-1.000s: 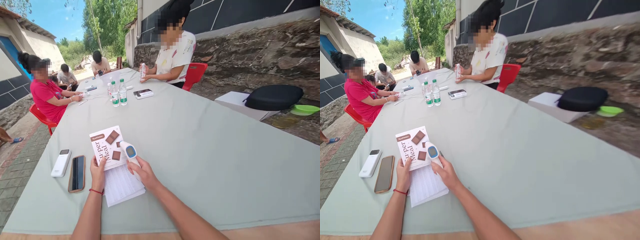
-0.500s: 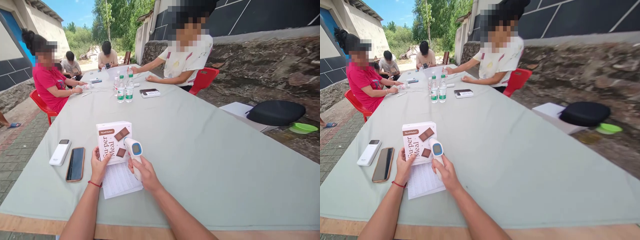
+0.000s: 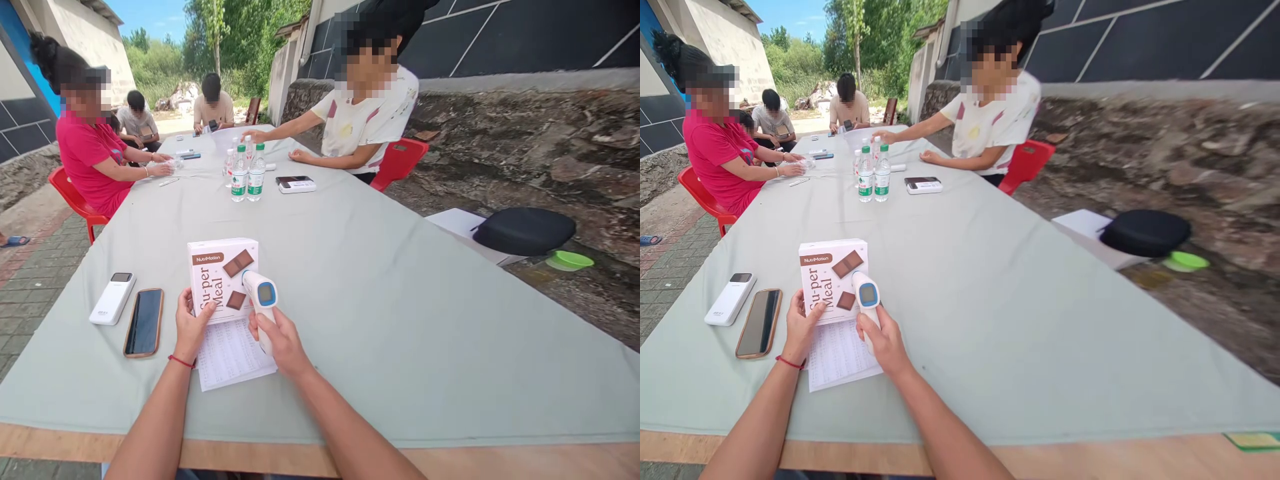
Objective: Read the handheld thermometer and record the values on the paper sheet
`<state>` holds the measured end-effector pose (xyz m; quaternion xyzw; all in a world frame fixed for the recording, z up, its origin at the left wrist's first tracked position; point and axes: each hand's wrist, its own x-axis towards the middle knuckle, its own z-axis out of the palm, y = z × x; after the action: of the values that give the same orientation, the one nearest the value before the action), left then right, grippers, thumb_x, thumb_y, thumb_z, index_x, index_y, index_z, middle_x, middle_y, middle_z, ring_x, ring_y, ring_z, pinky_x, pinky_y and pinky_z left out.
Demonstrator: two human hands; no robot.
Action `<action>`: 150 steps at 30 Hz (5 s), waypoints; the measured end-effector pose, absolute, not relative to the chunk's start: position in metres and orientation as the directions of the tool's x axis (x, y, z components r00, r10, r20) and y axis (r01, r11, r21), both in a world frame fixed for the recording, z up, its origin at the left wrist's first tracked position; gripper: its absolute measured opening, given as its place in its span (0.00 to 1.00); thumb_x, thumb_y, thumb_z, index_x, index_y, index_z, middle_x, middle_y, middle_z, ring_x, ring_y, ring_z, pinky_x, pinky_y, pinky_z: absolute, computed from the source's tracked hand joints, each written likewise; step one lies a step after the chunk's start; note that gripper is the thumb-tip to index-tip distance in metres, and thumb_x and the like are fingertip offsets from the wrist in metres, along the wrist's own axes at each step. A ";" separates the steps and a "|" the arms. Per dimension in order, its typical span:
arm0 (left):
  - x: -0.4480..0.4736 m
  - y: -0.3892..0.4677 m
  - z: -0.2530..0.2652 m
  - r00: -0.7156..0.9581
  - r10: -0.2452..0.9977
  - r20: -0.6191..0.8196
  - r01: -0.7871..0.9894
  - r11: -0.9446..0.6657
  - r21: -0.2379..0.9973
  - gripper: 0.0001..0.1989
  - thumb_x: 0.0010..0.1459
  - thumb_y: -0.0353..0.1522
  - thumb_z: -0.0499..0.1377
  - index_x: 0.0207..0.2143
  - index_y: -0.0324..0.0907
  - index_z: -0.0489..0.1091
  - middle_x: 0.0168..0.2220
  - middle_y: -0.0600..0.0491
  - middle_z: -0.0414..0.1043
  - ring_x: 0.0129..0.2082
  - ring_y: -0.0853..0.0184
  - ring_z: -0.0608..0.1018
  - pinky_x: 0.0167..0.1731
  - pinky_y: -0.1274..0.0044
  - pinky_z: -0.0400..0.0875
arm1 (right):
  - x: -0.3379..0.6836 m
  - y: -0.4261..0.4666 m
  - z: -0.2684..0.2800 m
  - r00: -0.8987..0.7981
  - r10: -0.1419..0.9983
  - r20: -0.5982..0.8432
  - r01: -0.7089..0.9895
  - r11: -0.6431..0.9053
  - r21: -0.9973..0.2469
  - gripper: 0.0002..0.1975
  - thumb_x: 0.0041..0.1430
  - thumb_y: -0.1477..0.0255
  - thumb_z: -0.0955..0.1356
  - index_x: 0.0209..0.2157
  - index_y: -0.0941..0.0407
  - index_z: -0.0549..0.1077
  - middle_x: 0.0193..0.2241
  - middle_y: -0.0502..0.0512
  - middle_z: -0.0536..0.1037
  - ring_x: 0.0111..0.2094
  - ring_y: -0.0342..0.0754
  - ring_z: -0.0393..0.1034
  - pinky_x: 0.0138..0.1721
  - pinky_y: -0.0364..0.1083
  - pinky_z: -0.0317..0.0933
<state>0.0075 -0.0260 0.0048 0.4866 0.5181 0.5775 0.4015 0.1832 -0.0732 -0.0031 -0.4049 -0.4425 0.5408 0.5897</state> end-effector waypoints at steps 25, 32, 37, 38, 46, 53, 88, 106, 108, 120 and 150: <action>-0.011 -0.022 0.017 0.002 0.999 0.049 0.080 -0.049 0.996 0.32 0.44 0.42 0.69 0.51 0.41 0.69 0.49 0.45 0.74 0.49 0.56 0.75 0.48 0.67 0.69 | 0.185 -0.075 0.001 -0.018 0.994 0.107 -0.225 0.101 -0.969 0.15 0.57 0.56 0.66 0.32 0.55 0.67 0.21 0.47 0.66 0.25 0.44 0.59 0.29 0.46 0.55; -0.021 -0.024 0.023 -0.092 0.993 0.068 0.392 -0.026 0.920 0.42 0.38 0.42 0.71 0.57 0.44 0.65 0.42 0.48 0.75 0.38 0.60 0.75 0.41 0.69 0.69 | 0.184 -0.076 0.006 -0.027 0.995 0.093 -0.241 0.084 -0.967 0.14 0.56 0.58 0.66 0.33 0.55 0.67 0.21 0.47 0.66 0.25 0.45 0.59 0.29 0.46 0.56; -0.018 -0.025 0.024 -0.109 0.990 0.093 0.266 -0.061 0.962 0.38 0.37 0.39 0.72 0.53 0.44 0.68 0.40 0.49 0.76 0.42 0.58 0.75 0.44 0.68 0.67 | 0.185 -0.077 0.007 -0.038 0.996 0.078 -0.249 0.066 -0.966 0.15 0.56 0.57 0.66 0.34 0.55 0.67 0.21 0.47 0.65 0.24 0.44 0.58 0.29 0.45 0.55; -0.017 -0.024 0.025 -0.111 0.990 0.086 0.233 -0.058 0.971 0.37 0.37 0.39 0.72 0.52 0.43 0.69 0.41 0.48 0.76 0.43 0.57 0.75 0.45 0.68 0.67 | 0.185 -0.076 0.006 -0.039 0.997 0.074 -0.242 0.062 -0.968 0.15 0.55 0.57 0.66 0.34 0.55 0.67 0.21 0.47 0.65 0.24 0.44 0.58 0.29 0.46 0.55; -0.015 -0.022 0.021 -0.056 0.996 0.064 0.165 -0.054 0.985 0.27 0.42 0.41 0.70 0.45 0.40 0.74 0.45 0.45 0.76 0.44 0.55 0.76 0.47 0.66 0.69 | 0.190 -0.080 0.011 -0.159 0.976 0.149 -0.349 0.086 -0.933 0.17 0.54 0.55 0.65 0.33 0.55 0.68 0.25 0.51 0.67 0.27 0.47 0.59 0.31 0.47 0.56; -0.015 -0.017 0.012 -0.153 0.984 0.088 0.046 -0.081 0.996 0.30 0.44 0.44 0.69 0.48 0.38 0.70 0.48 0.42 0.75 0.48 0.55 0.76 0.49 0.65 0.69 | 0.199 -0.088 0.026 -0.505 0.843 0.185 -0.339 0.003 -0.941 0.20 0.49 0.53 0.71 0.33 0.55 0.69 0.28 0.51 0.67 0.26 0.44 0.58 0.27 0.44 0.53; -0.007 0.010 -0.002 -0.091 0.965 0.246 0.784 -0.083 0.616 0.14 0.51 0.30 0.62 0.42 0.44 0.69 0.47 0.46 0.70 0.52 0.52 0.68 0.54 0.59 0.58 | 0.248 -0.047 -0.005 0.451 0.893 -0.009 0.587 -0.304 -0.750 0.23 0.53 0.66 0.69 0.51 0.54 0.69 0.43 0.60 0.76 0.44 0.56 0.70 0.40 0.48 0.59; -0.022 -0.003 0.010 0.195 0.953 0.233 0.798 -0.292 0.528 0.09 0.56 0.27 0.53 0.39 0.43 0.68 0.40 0.50 0.72 0.43 0.61 0.74 0.46 0.67 0.65 | 0.214 -0.060 -0.029 0.089 0.993 0.072 0.927 -0.056 -0.371 0.13 0.58 0.74 0.64 0.44 0.55 0.73 0.30 0.54 0.75 0.28 0.48 0.68 0.27 0.44 0.49; -0.020 -0.005 0.013 0.212 0.953 0.217 0.766 -0.300 0.569 0.10 0.57 0.27 0.52 0.41 0.44 0.67 0.38 0.52 0.73 0.39 0.63 0.74 0.43 0.70 0.66 | 0.219 -0.059 -0.030 0.116 0.989 0.086 0.901 -0.069 -0.429 0.17 0.57 0.75 0.62 0.47 0.54 0.73 0.27 0.53 0.75 0.26 0.48 0.67 0.26 0.45 0.49; -0.037 -0.004 0.021 0.375 0.926 -0.035 0.407 -0.130 0.904 0.16 0.57 0.41 0.56 0.42 0.39 0.69 0.35 0.51 0.74 0.30 0.66 0.75 0.30 0.76 0.69 | 0.229 -0.047 -0.020 0.490 0.866 0.102 -0.087 0.165 -0.983 0.19 0.48 0.64 0.67 0.42 0.56 0.74 0.30 0.52 0.74 0.30 0.47 0.67 0.34 0.49 0.62; 0.014 -0.018 -0.003 0.607 0.794 -0.049 0.729 -0.531 0.432 0.34 0.46 0.41 0.69 0.55 0.48 0.65 0.66 0.43 0.53 0.67 0.49 0.52 0.62 0.49 0.34 | 0.205 -0.061 -0.029 0.311 0.949 -0.057 -0.072 -0.036 -0.997 0.09 0.43 0.67 0.69 0.26 0.54 0.67 0.15 0.42 0.64 0.18 0.40 0.57 0.22 0.42 0.53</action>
<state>0.0141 -0.0182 -0.0027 0.8715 0.4368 0.0768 0.2094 0.2046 -0.0609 -0.0290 -0.5680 -0.3860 0.4420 0.5771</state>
